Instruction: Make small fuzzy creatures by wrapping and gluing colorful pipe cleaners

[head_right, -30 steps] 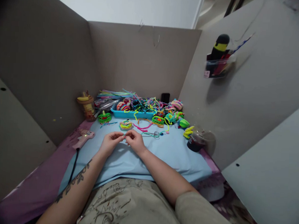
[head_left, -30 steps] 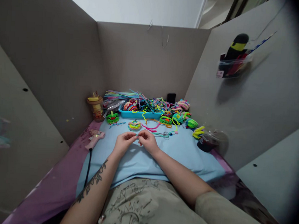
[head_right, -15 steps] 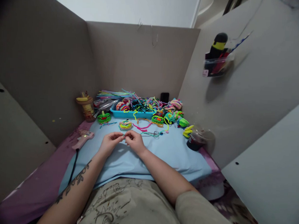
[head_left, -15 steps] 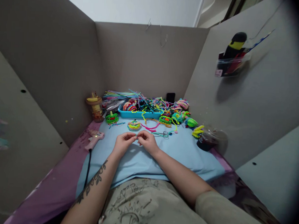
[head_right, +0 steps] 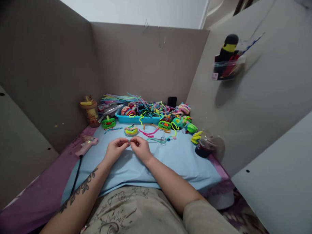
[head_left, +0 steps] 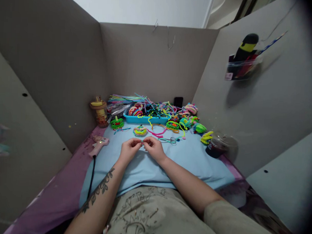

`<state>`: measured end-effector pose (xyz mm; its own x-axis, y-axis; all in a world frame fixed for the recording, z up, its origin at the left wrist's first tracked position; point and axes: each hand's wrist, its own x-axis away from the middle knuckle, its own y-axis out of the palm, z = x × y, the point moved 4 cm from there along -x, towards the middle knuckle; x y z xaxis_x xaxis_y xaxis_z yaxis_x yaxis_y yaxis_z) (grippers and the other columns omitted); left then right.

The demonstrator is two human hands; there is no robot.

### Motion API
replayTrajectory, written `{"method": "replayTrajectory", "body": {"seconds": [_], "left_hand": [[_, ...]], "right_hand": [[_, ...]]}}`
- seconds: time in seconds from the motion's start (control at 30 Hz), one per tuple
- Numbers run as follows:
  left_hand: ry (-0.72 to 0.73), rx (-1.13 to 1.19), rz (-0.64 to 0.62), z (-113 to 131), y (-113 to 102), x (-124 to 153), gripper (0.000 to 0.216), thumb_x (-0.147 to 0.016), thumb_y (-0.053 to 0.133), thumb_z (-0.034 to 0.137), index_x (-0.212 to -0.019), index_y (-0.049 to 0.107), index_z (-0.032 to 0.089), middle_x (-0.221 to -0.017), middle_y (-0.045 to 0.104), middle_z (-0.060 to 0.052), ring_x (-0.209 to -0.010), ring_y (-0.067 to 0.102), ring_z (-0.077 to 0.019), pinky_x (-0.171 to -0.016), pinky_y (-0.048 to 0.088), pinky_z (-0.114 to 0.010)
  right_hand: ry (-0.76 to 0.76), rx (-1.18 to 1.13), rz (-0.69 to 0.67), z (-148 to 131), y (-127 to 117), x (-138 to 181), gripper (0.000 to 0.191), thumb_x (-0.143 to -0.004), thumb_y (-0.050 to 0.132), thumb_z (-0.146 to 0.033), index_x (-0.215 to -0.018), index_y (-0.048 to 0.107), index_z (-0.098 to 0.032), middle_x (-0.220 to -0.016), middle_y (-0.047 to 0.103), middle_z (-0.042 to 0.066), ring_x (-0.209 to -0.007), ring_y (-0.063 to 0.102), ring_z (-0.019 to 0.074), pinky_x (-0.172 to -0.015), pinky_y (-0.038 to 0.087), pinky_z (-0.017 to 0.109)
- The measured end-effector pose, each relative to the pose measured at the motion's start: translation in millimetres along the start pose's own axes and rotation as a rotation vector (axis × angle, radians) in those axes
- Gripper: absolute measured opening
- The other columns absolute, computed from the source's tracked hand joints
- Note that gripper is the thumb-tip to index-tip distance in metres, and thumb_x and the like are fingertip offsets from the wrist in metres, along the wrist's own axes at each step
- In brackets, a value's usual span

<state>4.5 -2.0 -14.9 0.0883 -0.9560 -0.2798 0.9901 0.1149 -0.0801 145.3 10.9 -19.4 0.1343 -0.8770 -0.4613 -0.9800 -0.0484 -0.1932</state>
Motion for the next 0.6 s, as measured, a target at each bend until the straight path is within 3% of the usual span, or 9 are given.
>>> {"method": "replayTrajectory", "body": {"seconds": [0.6], "left_hand": [[0.092, -0.078, -0.037, 0.1, -0.1, 0.1, 0.014, -0.067, 0.067, 0.027, -0.075, 0.069, 0.016, -0.073, 0.070, -0.004, -0.066, 0.062, -0.0151, -0.063, 0.049, -0.024]], "right_hand": [[0.097, -0.054, -0.001, -4.4, -1.3, -1.3, 0.007, -0.069, 0.054, -0.022, -0.069, 0.058, -0.017, -0.054, 0.054, -0.004, -0.047, 0.051, 0.0101, -0.047, 0.042, 0.021]]}}
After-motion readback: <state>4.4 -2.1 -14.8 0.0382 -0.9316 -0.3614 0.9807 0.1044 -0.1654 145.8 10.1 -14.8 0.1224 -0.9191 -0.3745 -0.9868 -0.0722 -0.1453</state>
